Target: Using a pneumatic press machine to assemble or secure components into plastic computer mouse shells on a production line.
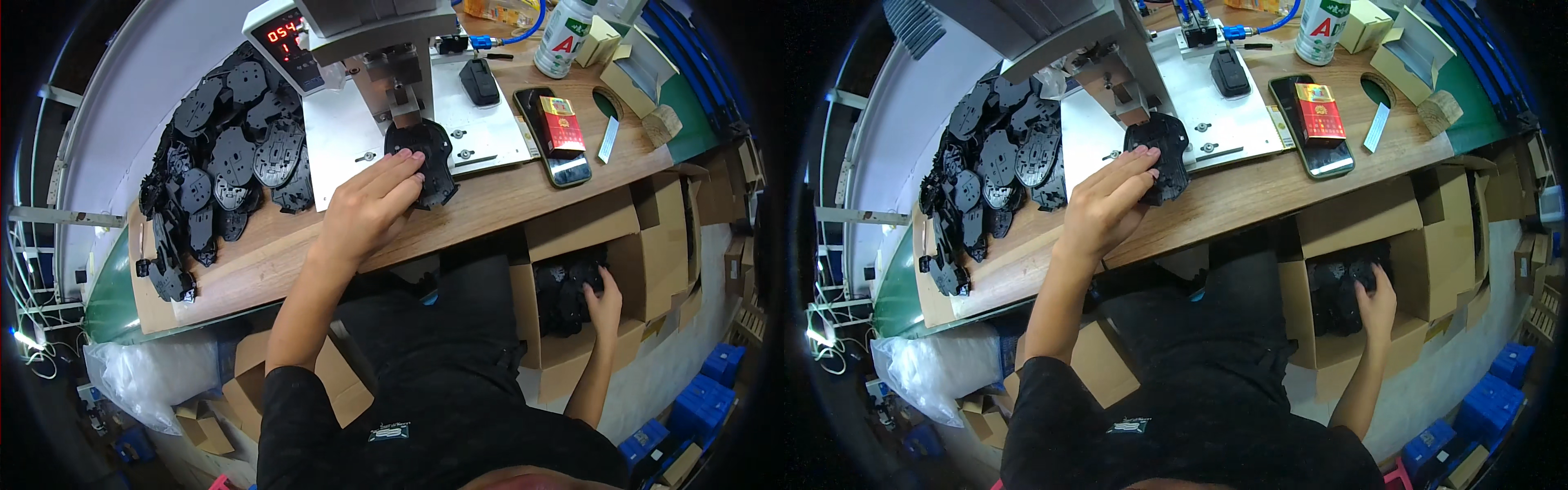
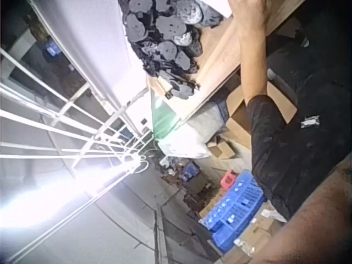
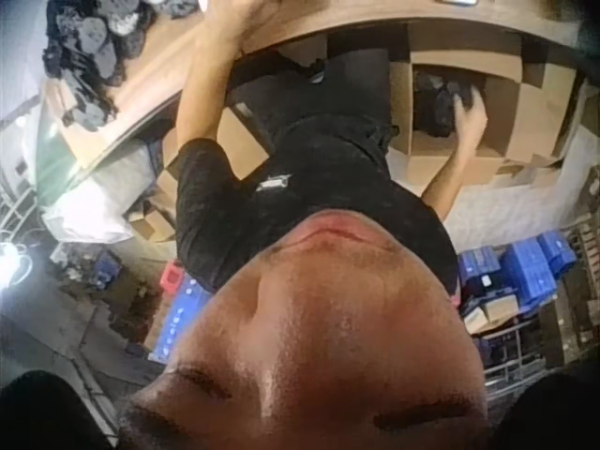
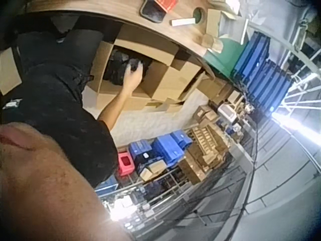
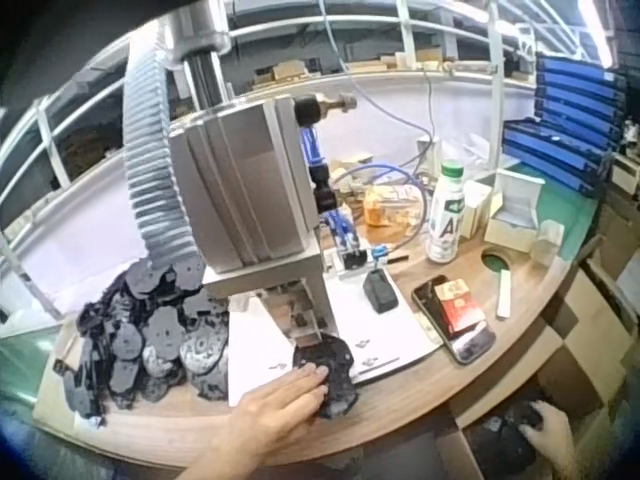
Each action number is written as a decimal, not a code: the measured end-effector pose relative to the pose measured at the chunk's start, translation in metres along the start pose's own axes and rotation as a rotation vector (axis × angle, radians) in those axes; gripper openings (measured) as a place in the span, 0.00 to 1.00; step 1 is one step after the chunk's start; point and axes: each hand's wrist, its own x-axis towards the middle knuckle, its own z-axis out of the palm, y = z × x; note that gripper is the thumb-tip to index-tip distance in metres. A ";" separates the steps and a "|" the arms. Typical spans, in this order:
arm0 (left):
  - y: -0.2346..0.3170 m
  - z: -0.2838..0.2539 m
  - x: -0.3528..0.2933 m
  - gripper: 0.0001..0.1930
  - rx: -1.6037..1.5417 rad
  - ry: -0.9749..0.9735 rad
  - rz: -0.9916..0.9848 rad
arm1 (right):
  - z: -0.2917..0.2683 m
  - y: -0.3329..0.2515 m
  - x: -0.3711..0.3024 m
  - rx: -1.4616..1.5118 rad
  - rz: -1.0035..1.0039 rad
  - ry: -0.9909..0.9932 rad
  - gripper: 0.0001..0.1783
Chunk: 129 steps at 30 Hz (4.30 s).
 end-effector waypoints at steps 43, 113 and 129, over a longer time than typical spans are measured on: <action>-0.077 -0.058 -0.043 0.23 0.073 0.109 -0.428 | 0.033 -0.339 0.080 -0.189 -1.008 -0.006 0.28; -0.024 -0.057 -0.085 0.28 0.102 -0.071 -0.257 | 0.026 -0.337 0.080 -0.074 -1.050 0.058 0.24; 0.007 -0.077 -0.172 0.29 0.062 -0.222 -0.433 | 0.021 -0.341 0.085 -0.119 -1.101 0.008 0.22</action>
